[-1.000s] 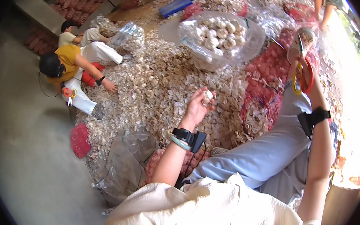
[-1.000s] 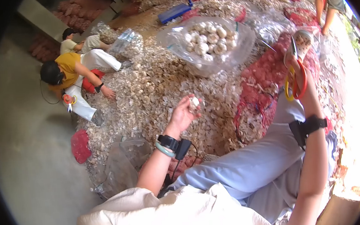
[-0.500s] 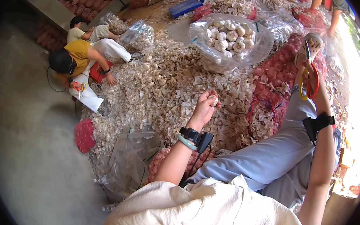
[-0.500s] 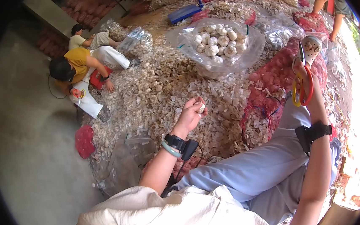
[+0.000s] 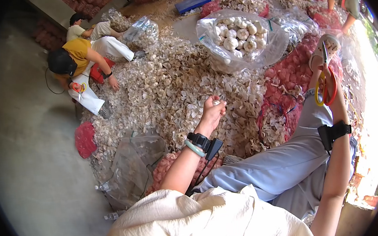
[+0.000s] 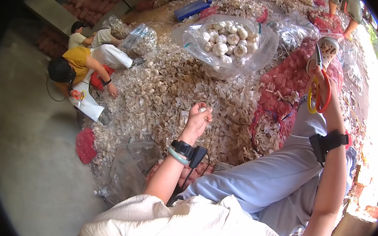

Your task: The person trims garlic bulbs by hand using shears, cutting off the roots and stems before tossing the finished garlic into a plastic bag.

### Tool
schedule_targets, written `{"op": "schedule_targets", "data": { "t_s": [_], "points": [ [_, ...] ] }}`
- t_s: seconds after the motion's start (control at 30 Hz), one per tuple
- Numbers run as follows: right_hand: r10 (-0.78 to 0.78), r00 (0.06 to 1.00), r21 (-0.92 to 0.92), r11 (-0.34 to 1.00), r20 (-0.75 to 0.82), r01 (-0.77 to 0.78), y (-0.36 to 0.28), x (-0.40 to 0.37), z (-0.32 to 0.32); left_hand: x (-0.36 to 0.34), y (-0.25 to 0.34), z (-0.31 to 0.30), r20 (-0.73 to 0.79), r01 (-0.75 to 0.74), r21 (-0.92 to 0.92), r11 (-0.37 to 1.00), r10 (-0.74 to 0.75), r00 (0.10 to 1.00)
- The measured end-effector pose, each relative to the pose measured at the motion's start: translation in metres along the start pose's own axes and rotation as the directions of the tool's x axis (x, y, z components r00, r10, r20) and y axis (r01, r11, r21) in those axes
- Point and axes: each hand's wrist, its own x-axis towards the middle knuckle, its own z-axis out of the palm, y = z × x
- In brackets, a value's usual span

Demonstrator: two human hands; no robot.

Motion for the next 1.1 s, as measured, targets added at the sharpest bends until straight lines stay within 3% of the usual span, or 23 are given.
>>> {"op": "schedule_targets", "data": {
  "t_s": [0.07, 0.17, 0.27, 0.43, 0.57, 0.73, 0.83, 0.93, 1.03, 1.1],
  "points": [
    [-0.034, 0.999, -0.015, 0.999, 0.007, 0.035, 0.001, -0.002, 0.003, 0.002, -0.003, -0.003, 0.019, -0.002, -0.033, 0.999, 0.002, 1.0],
    [0.042, 0.998, 0.054, 0.998, -0.053, -0.039, 0.004, 0.001, -0.001, 0.002, -0.003, 0.003, 0.036, -0.048, 0.048, 0.998, 0.046, 0.998],
    [0.049, 0.998, -0.001, 0.999, 0.033, -0.049, 0.006, 0.004, -0.007, 0.004, -0.008, 0.004, -0.019, -0.089, 0.023, 0.996, 0.09, 0.996],
    [0.031, 0.999, -0.03, 0.999, 0.027, -0.03, 0.001, -0.001, -0.004, 0.003, -0.005, 0.014, -0.045, -0.069, -0.008, 0.998, 0.068, 0.997],
    [0.054, 0.996, -0.137, 0.989, -0.067, -0.063, -0.002, 0.003, 0.002, 0.001, 0.005, 0.02, -0.009, -0.064, 0.016, 0.998, 0.065, 0.998],
    [0.046, 0.999, -0.101, 0.994, -0.025, -0.048, 0.008, 0.011, -0.006, 0.009, 0.002, 0.004, 0.1, -0.136, 0.078, 0.988, 0.128, 0.987],
    [0.009, 0.997, -0.057, 0.998, -0.07, -0.013, 0.006, -0.001, 0.007, 0.009, 0.003, -0.005, 0.088, -0.088, -0.036, 0.995, 0.091, 0.992],
    [-0.019, 0.998, -0.069, 0.998, -0.055, 0.016, 0.009, 0.001, 0.004, 0.009, 0.004, -0.003, 0.114, -0.11, 0.091, 0.99, 0.099, 0.988],
    [-0.007, 0.999, -0.063, 0.998, -0.043, 0.004, 0.007, 0.002, 0.003, 0.005, 0.007, 0.005, 0.074, -0.123, -0.07, 0.99, 0.128, 0.989],
    [0.071, 0.997, -0.068, 0.995, -0.028, -0.072, 0.004, 0.006, 0.0, 0.002, 0.013, 0.009, 0.044, -0.039, -0.138, 0.99, 0.045, 0.998]
  ]
}}
